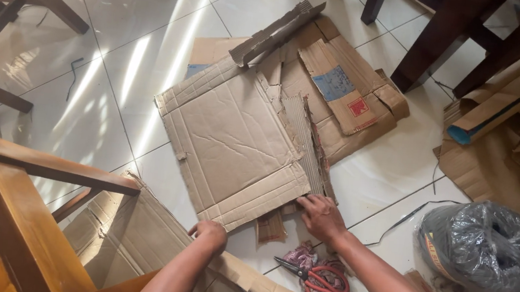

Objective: Wrapping a wooden chair leg with cardboard and securing it with plastic ties

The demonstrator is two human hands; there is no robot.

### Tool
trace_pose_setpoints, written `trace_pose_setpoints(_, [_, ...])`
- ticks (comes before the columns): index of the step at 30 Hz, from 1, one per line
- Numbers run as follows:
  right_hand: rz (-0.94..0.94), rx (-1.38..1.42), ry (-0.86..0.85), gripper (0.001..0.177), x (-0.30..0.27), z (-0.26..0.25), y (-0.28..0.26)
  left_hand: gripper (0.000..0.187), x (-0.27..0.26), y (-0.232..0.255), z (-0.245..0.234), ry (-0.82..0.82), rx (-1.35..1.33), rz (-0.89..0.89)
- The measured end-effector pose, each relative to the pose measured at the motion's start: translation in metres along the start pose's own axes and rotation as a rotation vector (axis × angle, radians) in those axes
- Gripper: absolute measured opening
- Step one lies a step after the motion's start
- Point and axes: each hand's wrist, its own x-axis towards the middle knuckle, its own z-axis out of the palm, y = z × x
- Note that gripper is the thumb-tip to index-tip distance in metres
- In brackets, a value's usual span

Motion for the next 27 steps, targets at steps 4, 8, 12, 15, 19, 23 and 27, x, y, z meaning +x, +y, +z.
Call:
trace_pose_setpoints(4, [0.182,0.348,0.012,0.043,-0.012,-0.02,0.001,0.037,0.011,0.01,-0.025,-0.021,0.071,-0.006])
trace_pose_setpoints(8, [0.297,0.492,0.125,0.039,-0.006,0.006,0.028,0.017,-0.038,0.04,-0.085,0.451,-0.04,0.301])
trace_pose_setpoints(12, [0.275,0.154,0.616,0.03,0.011,0.012,0.047,0.026,-0.064,0.08,-0.125,1.191,0.007,0.716])
trace_pose_setpoints(15, [0.502,0.391,0.374,0.068,0.011,-0.006,0.04,0.07,-0.148,0.086,-0.159,0.829,0.082,0.791])
trace_pose_setpoints(19, [0.693,0.564,0.076,0.081,0.016,0.026,0.059,0.083,-0.116,0.097,-0.136,0.789,0.152,0.771])
trace_pose_setpoints(23, [0.632,0.435,0.046,0.057,0.006,0.058,0.076,0.048,-0.09,0.086,-0.113,0.987,0.111,0.781])
trace_pose_setpoints(27, [0.714,0.487,0.198,0.047,0.002,0.038,0.064,0.045,-0.082,0.065,-0.104,1.066,-0.071,0.75])
